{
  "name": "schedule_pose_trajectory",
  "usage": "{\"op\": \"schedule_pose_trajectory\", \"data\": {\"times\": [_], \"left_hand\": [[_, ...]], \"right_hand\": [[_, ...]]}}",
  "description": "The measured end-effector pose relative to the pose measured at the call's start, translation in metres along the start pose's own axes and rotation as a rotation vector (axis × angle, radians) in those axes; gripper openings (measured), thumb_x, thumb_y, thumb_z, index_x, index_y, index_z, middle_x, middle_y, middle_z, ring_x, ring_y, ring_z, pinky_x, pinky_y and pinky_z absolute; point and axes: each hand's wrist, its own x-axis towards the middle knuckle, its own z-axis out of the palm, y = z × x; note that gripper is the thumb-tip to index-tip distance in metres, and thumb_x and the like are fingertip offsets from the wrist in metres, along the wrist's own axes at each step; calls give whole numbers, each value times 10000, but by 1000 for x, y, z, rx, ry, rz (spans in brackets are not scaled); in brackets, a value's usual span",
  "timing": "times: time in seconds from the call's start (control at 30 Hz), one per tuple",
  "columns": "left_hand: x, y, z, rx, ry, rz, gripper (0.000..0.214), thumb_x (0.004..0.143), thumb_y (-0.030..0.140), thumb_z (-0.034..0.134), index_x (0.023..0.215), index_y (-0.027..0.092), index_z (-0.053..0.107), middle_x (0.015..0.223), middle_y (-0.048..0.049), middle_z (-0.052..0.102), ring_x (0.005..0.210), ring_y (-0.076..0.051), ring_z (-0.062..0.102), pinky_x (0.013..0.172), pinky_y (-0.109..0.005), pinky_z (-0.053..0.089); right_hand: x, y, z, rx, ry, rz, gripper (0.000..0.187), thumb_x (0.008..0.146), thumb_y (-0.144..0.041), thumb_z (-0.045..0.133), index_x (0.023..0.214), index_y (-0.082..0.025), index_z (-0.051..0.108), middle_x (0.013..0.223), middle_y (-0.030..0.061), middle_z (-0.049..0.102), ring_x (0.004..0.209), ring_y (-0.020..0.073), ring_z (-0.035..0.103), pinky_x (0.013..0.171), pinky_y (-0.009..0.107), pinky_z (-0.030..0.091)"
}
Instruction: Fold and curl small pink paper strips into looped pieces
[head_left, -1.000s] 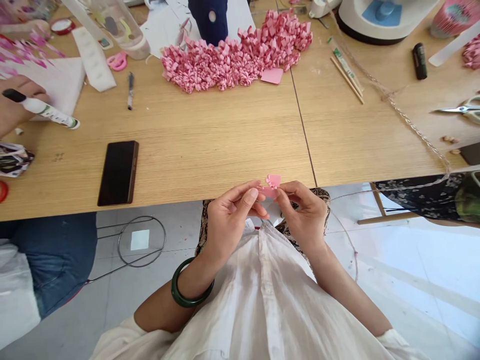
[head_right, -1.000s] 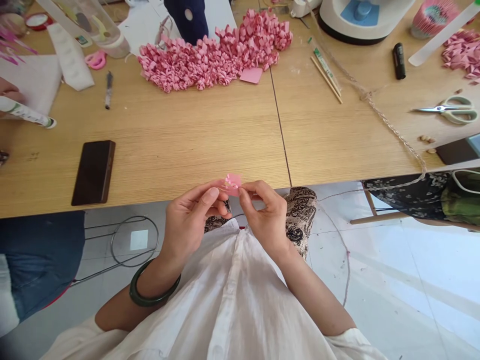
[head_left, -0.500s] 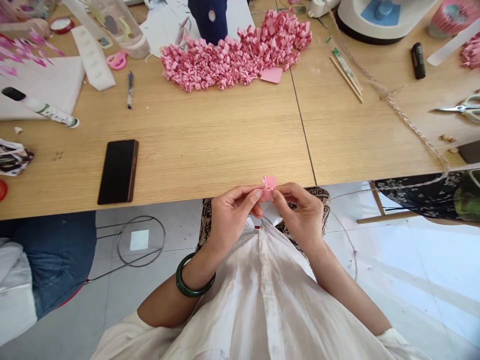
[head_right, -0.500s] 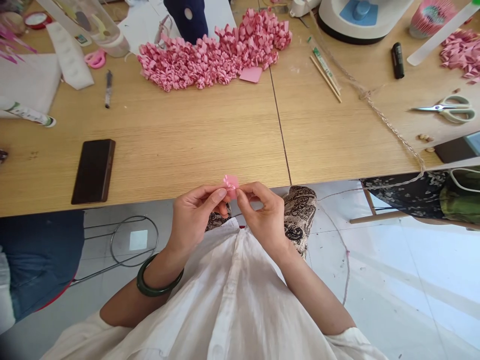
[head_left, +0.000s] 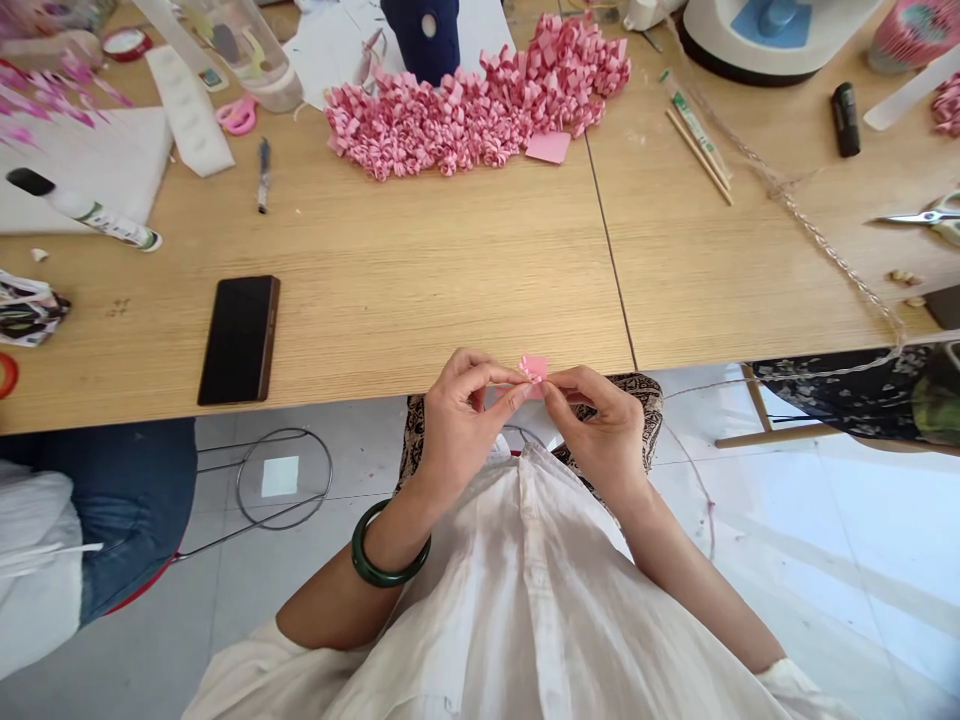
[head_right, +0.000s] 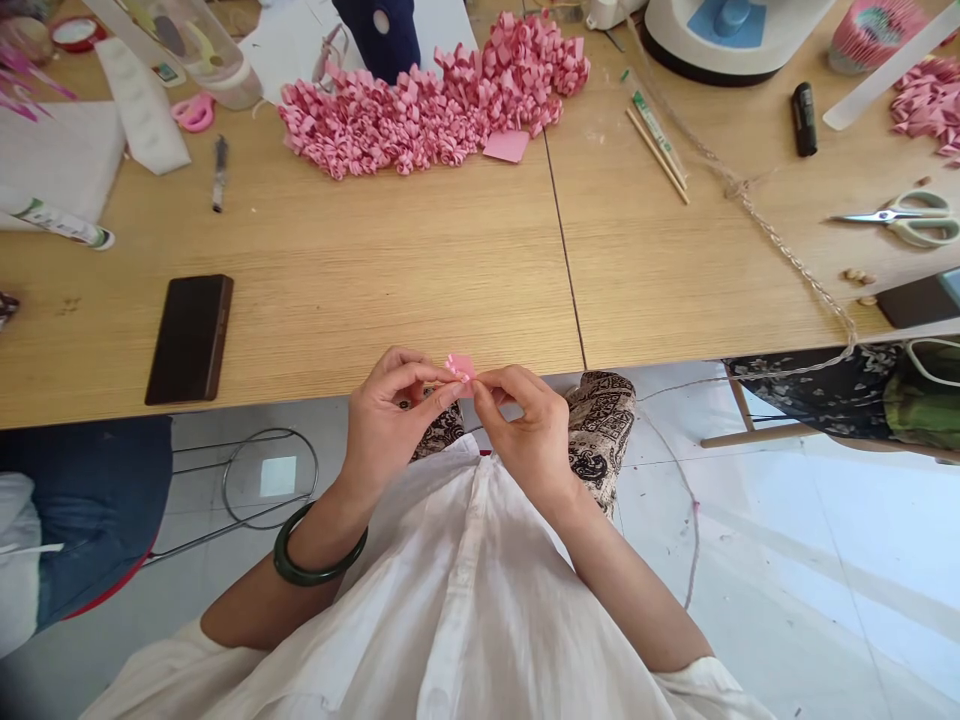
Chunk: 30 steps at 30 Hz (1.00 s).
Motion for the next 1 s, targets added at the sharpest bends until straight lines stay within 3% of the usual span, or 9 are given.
{"op": "schedule_pose_trajectory", "data": {"times": [0.13,0.23,0.3,0.47,0.63,0.83,1.0], "left_hand": [[5,2,-3,-15,-30,-15,100,757,183,864,783,256,799,868,-8,633,838,-148,606,744,-269,485],[7,4,-7,-69,-116,-104,97,759,236,875,754,241,778,936,-17,652,960,-174,641,942,-320,486],[7,4,-10,-158,-179,-175,123,773,289,874,763,230,766,993,-27,675,1003,-183,652,972,-322,483],[8,1,-13,-348,-251,-355,206,751,312,887,752,203,713,903,-15,700,925,-174,670,879,-291,518],[9,6,-12,-477,-286,-482,265,707,321,911,736,192,682,791,8,682,750,-138,650,749,-274,543],[11,12,-6,-624,-264,-511,317,712,336,900,707,194,617,710,36,613,662,-110,610,685,-262,543],[11,11,-5,-710,-340,-581,399,736,395,888,654,198,551,644,37,571,613,-108,572,654,-271,529]], "right_hand": [[0,0,0,9,-13,4,123,951,-223,670,858,-199,746,789,11,743,686,135,660,676,272,583],[2,-3,-2,96,-46,59,115,932,-227,686,839,-203,749,786,5,750,695,135,682,676,262,587],[4,-6,-4,173,-90,125,114,913,-238,698,816,-205,748,787,4,758,691,138,696,670,260,593],[7,-12,-8,241,-199,248,129,897,-259,675,815,-199,755,795,14,764,653,139,691,605,252,582],[7,-14,-9,227,-255,225,149,903,-209,636,849,-208,775,807,1,767,667,128,686,619,239,580],[6,-16,-9,259,-276,228,103,894,-250,697,911,-205,788,862,17,792,742,147,730,721,276,620],[6,-13,-6,250,-283,289,115,887,-287,715,888,-202,793,819,21,788,730,160,734,695,286,618]]}}
